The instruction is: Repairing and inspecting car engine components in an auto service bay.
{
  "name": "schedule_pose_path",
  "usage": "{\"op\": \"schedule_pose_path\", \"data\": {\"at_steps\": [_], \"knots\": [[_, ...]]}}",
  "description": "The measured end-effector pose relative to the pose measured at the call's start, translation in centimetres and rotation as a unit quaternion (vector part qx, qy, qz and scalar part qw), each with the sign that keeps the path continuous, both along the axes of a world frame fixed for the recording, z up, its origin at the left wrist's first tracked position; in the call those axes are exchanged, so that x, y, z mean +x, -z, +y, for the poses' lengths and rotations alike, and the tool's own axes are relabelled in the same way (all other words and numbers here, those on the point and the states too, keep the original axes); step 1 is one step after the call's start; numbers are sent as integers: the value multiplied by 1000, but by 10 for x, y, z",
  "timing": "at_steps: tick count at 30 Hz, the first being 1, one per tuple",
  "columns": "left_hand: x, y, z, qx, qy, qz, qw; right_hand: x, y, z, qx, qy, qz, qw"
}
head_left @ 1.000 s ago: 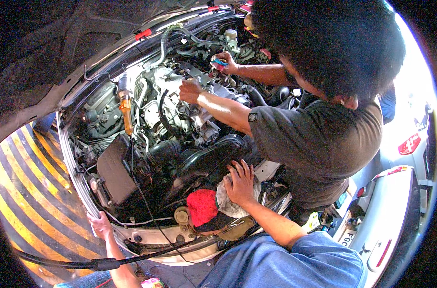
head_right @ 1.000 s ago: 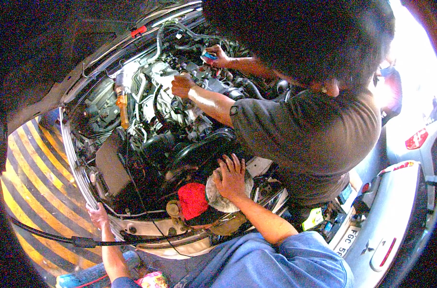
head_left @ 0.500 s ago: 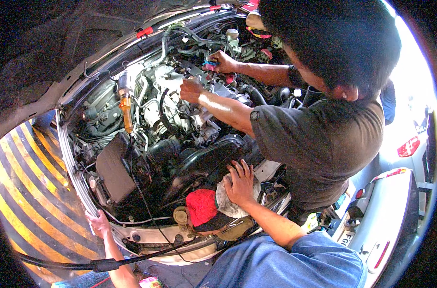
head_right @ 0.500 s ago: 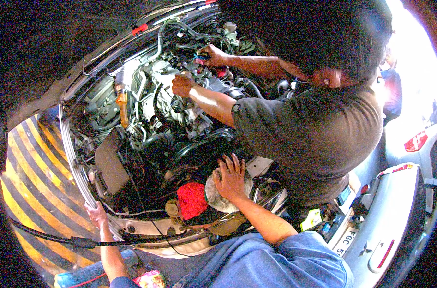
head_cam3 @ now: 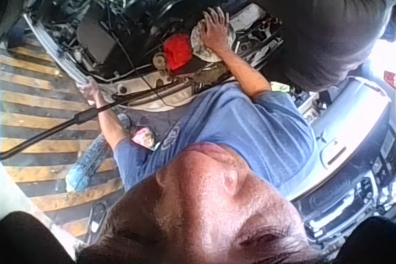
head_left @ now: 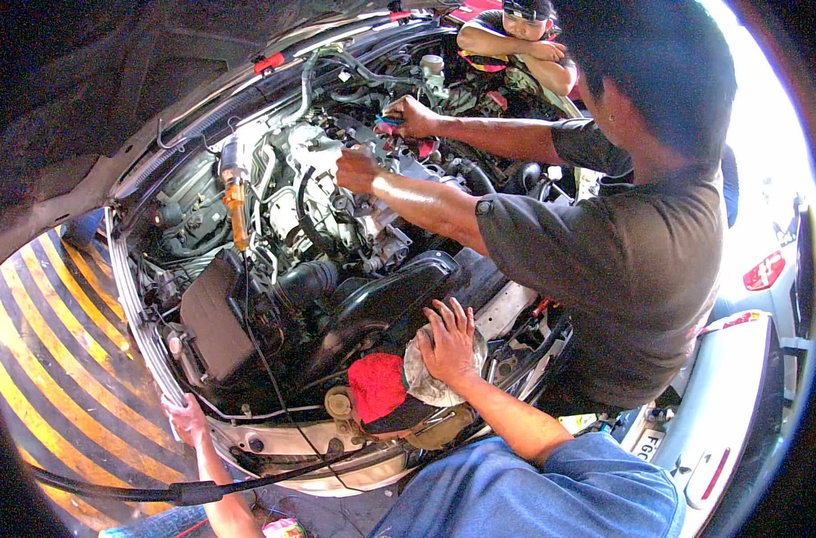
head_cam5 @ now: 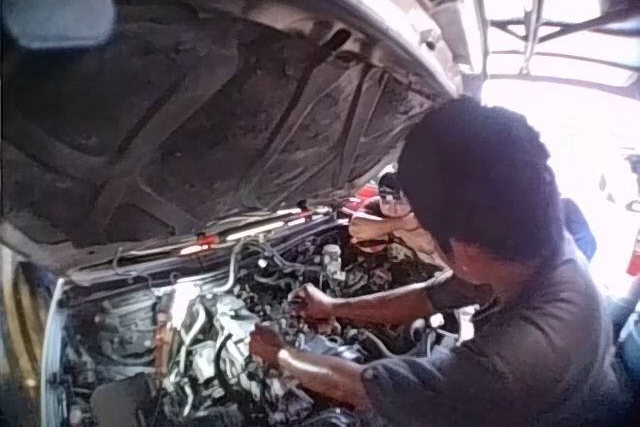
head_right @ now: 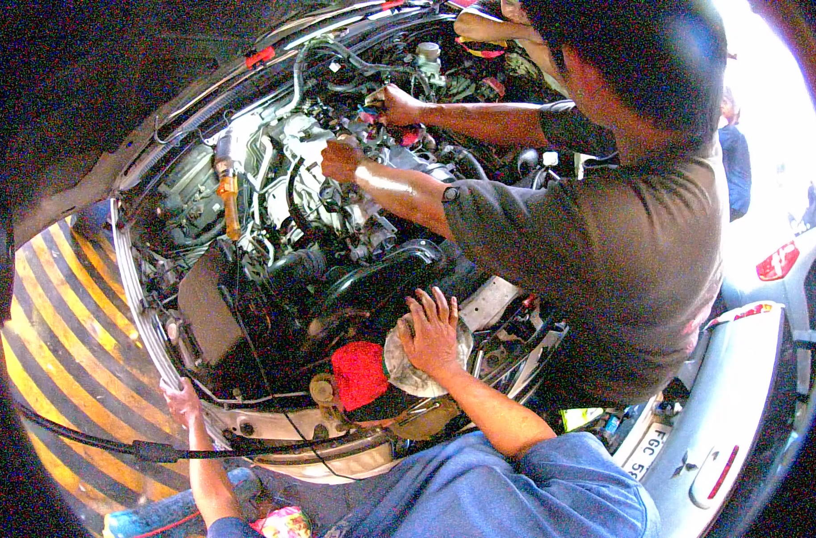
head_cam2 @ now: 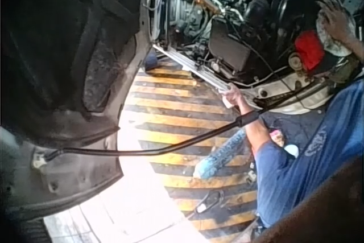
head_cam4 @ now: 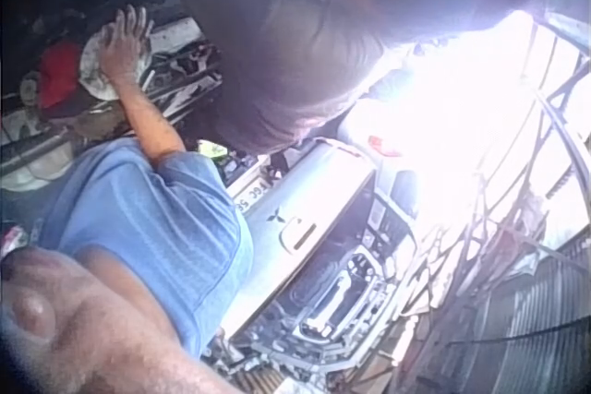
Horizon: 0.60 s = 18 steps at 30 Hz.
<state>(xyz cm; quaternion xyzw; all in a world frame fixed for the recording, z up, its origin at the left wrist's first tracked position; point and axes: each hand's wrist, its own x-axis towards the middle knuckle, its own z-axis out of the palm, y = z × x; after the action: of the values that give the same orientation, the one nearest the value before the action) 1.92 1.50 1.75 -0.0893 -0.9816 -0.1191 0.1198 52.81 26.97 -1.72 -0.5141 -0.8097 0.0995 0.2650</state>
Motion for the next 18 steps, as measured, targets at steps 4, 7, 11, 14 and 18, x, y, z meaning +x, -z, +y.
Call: {"op": "schedule_pose_path", "data": {"at_steps": [4, 7, 11, 14, 18], "knots": [[-1, 3, -4, 0, 19, -1, 1000, 0, 2, 2, -12, 5, -7, 1000], [-4, 5, -4, -8, -1, -12, 1000, -1, 3, 1, -19, 14, -9, 1000], [-6, 8, -8, 5, 17, -17, 1000, -3, -2, -1, -66, 22, 18, 997], [-14, 13, -15, 27, 57, 15, 998, -4, -9, -4, -172, 30, 72, 982], [-36, 30, -18, 8, 73, -23, 997, -1, -17, -4, -196, 24, 76, 977]]}}
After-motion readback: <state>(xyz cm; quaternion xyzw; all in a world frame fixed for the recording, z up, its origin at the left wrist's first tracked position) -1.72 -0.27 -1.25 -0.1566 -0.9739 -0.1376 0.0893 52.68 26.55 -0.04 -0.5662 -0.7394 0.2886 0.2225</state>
